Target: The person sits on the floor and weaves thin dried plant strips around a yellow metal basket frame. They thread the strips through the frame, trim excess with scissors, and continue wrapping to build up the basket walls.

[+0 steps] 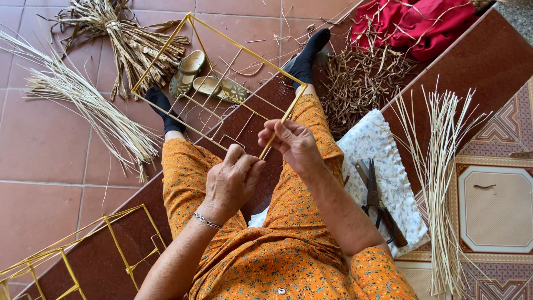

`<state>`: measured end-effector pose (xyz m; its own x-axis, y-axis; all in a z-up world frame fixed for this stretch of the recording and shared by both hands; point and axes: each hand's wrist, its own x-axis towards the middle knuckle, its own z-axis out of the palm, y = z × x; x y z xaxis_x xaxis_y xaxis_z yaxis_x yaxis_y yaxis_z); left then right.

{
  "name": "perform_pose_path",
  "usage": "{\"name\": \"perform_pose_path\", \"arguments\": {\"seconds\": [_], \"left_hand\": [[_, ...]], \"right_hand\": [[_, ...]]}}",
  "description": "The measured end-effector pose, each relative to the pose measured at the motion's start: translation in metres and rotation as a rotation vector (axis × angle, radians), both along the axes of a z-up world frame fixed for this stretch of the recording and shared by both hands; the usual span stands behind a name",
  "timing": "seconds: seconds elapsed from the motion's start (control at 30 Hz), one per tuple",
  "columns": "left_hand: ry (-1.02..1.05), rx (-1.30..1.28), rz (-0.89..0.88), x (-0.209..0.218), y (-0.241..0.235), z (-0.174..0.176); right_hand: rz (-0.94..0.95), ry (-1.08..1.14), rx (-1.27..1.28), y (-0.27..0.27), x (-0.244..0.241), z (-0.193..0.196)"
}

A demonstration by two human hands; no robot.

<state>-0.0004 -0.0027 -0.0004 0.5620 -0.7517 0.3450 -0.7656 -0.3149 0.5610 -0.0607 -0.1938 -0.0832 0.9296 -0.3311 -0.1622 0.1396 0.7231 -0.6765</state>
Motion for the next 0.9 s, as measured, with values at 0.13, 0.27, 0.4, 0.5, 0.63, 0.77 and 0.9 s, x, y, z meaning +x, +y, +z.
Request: {"name": "perform_pose_path", "arguments": {"seconds": [0.13, 0.27, 0.4, 0.5, 0.63, 0.77, 0.9], "left_hand": [[0.011, 0.019, 0.001, 0.000, -0.001, 0.000], [0.008, -0.007, -0.011, -0.004, 0.001, 0.002], [0.013, 0.003, -0.010, -0.002, -0.001, 0.000], [-0.001, 0.019, -0.001, -0.003, -0.002, -0.001], [-0.023, 0.048, 0.027, -0.001, -0.003, -0.001], [-0.055, -0.049, 0.004, -0.003, -0.001, -0.002], [-0.036, -0.012, -0.009, -0.003, -0.002, -0.004]], "right_hand": [[-0.066, -0.028, 0.090, -0.022, 0.010, -0.004], [-0.170, -0.073, 0.009, -0.036, 0.016, -0.004], [-0.281, -0.006, -0.256, -0.027, 0.017, 0.006], [-0.319, 0.152, -0.453, 0.002, 0.011, 0.019], [-0.195, 0.214, -0.506, 0.043, -0.002, 0.030], [-0.160, 0.087, -0.348, 0.057, -0.010, 0.025], [-0.042, 0.103, -0.383, 0.045, -0.016, 0.017]]}}
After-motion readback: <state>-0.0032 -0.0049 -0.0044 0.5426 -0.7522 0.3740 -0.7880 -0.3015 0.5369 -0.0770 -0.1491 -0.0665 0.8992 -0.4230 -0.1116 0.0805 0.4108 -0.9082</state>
